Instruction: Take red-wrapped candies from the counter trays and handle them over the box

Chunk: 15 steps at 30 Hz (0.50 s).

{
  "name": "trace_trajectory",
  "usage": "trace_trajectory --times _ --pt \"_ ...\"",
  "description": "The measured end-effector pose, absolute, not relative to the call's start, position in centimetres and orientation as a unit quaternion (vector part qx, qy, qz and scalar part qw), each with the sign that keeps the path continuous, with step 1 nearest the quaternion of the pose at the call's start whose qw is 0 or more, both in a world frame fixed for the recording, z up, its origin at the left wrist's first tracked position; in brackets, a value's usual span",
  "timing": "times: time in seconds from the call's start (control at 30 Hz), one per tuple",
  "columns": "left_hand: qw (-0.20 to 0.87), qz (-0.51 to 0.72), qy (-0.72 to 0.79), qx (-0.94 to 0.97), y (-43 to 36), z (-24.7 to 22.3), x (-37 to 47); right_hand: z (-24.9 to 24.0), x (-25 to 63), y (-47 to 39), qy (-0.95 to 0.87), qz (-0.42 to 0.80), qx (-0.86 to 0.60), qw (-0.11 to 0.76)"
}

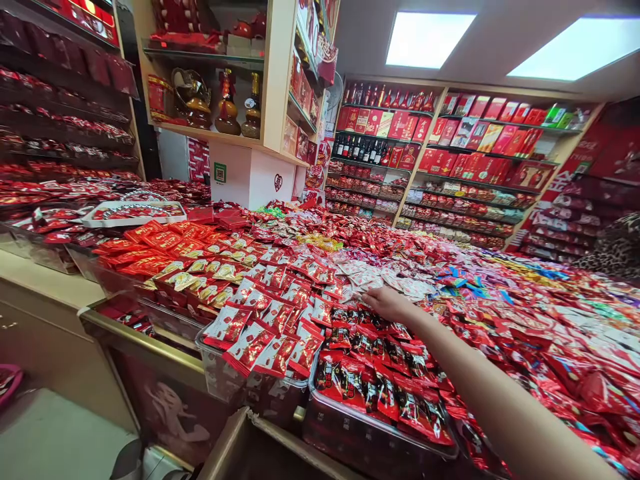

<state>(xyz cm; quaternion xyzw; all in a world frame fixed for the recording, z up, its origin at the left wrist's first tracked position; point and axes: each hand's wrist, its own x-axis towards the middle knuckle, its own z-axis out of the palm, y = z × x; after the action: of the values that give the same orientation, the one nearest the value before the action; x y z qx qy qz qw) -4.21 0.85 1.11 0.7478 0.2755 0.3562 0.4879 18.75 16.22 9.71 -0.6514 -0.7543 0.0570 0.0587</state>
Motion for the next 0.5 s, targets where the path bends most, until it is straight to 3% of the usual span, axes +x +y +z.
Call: trace_trajectory --times 0.5 --pt "0.496 0.362 0.272 0.74 3.7 1.3 -6.6 10.6 19.6 15.8 -0.772 0.082 -0.63 0.006"
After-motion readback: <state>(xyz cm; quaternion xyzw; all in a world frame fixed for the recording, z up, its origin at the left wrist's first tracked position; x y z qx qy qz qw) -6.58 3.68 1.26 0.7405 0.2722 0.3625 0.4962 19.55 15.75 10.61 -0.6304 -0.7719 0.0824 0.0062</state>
